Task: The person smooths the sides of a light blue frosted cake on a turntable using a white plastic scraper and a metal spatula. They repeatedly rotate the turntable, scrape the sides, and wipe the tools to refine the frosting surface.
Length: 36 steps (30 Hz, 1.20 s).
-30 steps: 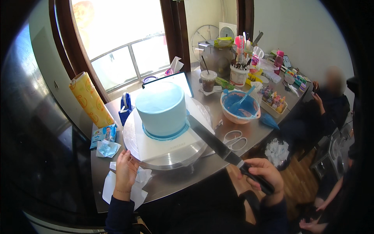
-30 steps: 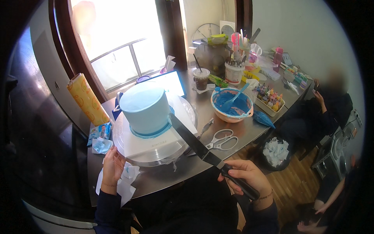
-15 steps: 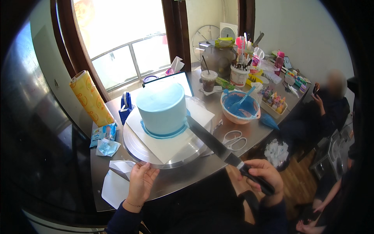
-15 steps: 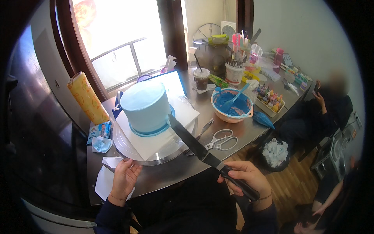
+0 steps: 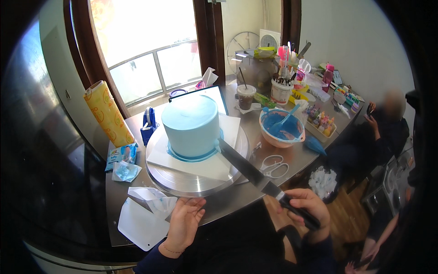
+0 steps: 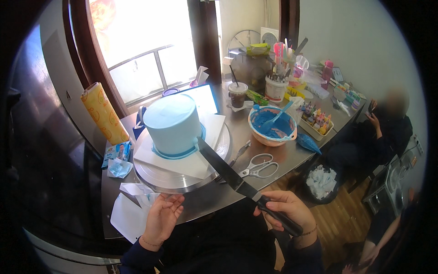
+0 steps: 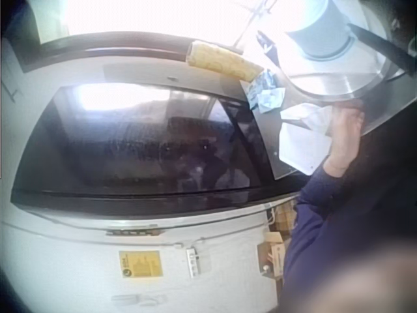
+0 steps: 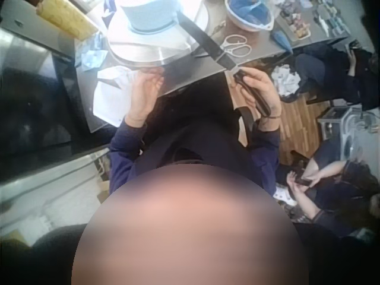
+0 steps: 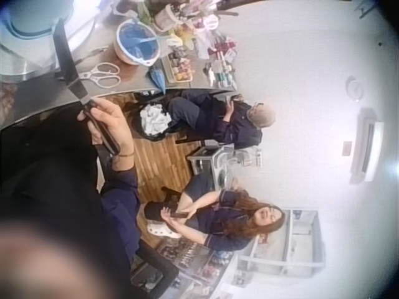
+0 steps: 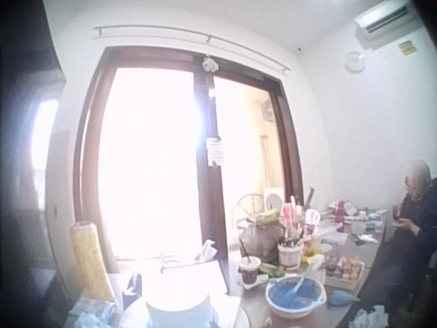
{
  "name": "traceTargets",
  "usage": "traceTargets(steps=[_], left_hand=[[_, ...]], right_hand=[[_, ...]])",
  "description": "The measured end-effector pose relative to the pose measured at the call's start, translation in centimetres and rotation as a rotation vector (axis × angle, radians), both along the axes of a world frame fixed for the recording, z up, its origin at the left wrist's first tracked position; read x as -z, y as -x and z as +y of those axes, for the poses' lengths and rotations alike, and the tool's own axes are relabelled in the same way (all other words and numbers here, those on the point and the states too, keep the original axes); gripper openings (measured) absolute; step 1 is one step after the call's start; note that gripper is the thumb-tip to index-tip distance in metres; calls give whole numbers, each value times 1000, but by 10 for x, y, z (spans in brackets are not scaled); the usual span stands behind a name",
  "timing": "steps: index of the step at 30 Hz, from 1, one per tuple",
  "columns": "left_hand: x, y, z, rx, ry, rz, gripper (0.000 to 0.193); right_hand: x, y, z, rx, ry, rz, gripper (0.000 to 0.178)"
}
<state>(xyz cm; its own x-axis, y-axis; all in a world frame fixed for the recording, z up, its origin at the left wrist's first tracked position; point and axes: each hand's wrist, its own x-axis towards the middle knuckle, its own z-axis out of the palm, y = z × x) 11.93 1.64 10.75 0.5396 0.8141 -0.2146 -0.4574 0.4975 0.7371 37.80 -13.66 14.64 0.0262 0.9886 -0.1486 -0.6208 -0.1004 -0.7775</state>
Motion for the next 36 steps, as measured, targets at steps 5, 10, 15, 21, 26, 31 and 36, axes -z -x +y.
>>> traceTargets(steps=[5, 10, 15, 21, 26, 31, 36], left_hand=[[3, -7, -6, -75, 41, 29, 36], [8, -12, -7, -209, -15, -68, 40], [11, -18, -14, -46, 41, -95, 41], [16, -21, -16, 29, 29, -108, 40], [20, -11, -9, 1, 11, -140, 36], [16, 9, 8, -180, -12, -242, 38], [13, 24, 30, -103, -99, -348, 49]], right_hand=[[-1, 2, 0, 4, 10, -50, 30], [-1, 3, -1, -17, 24, -38, 31], [-1, 4, -1, -41, 47, -41, 31], [-3, 5, -5, -111, 61, -45, 33], [2, 3, -17, -216, -34, 59, 35], [8, -13, -37, -205, -161, 69, 35], [15, -26, -42, -344, -297, -70, 38]])
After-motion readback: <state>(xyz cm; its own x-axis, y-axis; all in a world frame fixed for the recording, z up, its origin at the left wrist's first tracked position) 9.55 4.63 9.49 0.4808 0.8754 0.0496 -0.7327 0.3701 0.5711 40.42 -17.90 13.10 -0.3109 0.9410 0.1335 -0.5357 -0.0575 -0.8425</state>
